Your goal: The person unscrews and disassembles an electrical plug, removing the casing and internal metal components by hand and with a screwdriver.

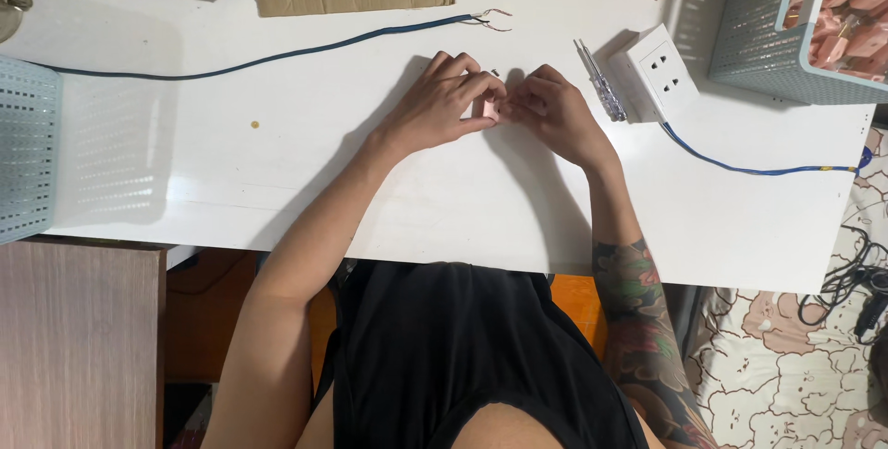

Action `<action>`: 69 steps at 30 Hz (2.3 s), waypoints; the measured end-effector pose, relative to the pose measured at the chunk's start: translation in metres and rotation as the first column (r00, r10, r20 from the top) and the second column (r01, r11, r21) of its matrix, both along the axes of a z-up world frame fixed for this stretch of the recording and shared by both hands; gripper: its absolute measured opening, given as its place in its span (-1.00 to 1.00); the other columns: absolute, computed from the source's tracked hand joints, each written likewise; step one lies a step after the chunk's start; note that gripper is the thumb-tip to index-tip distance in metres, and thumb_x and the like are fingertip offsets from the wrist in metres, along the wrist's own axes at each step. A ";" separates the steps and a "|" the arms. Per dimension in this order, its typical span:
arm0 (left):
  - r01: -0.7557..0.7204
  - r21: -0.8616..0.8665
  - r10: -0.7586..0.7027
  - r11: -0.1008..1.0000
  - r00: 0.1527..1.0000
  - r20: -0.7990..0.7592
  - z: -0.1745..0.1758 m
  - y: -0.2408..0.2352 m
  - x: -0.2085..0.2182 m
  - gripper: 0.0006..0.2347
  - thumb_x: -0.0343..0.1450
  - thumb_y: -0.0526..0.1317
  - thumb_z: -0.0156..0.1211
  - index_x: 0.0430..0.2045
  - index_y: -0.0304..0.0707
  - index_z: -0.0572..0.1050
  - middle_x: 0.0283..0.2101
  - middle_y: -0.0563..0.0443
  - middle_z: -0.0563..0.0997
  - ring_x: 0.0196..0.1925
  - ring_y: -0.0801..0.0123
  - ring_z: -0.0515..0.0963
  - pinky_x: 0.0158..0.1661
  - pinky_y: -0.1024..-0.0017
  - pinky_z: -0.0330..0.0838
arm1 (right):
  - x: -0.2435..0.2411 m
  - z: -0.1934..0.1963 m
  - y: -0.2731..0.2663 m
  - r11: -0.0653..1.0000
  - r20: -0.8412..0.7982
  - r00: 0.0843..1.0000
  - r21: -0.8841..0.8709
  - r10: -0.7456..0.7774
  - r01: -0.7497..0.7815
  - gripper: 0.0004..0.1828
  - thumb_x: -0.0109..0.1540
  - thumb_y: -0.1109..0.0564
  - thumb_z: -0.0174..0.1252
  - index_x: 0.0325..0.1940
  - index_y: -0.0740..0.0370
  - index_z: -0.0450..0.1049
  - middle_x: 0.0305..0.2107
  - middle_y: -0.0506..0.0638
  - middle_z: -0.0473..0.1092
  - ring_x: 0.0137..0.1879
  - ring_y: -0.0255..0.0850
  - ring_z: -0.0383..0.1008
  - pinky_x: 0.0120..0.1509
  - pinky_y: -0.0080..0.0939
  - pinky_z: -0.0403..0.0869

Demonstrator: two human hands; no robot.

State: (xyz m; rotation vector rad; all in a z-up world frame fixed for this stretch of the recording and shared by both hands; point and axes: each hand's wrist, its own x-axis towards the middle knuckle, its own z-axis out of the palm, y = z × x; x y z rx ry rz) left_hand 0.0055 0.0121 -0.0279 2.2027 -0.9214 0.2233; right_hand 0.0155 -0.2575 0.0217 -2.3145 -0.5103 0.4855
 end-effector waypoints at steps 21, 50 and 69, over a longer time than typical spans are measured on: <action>-0.013 0.032 0.005 0.999 0.975 0.221 0.005 0.007 0.000 -0.81 0.53 -0.03 0.57 -0.02 0.14 0.74 -0.16 0.20 0.70 -0.01 0.38 0.61 -0.01 0.29 0.44 | 0.021 0.000 -0.004 0.974 0.086 0.981 0.166 -0.171 0.155 -0.74 0.51 0.19 0.38 0.30 0.23 0.65 -0.12 0.15 0.54 0.05 0.00 0.59 0.17 -0.02 0.53; -0.564 -0.669 -0.004 0.485 0.763 -0.646 0.037 0.000 0.002 -0.78 0.58 -0.10 0.53 -0.03 -0.24 0.76 -0.09 0.00 0.85 -0.04 0.60 0.74 -0.02 0.60 0.56 | 0.007 -0.022 0.043 0.939 0.431 0.898 -0.266 -0.088 0.220 -0.84 0.48 0.14 0.36 -0.04 0.31 0.75 -0.33 0.10 0.59 -0.18 -0.11 0.65 0.01 -0.14 0.56; -0.623 -0.624 -0.513 0.473 0.381 -0.769 0.028 -0.036 -0.016 -0.85 0.60 -0.02 0.44 -0.13 -0.02 0.74 -0.23 0.10 0.82 -0.11 0.42 0.85 0.05 0.50 0.76 | -0.022 -0.039 0.034 0.895 0.608 0.710 0.441 -0.356 0.070 -0.96 0.52 0.24 0.28 -0.02 0.14 0.58 -0.18 -0.05 0.21 -0.05 -0.05 0.35 0.18 -0.05 0.36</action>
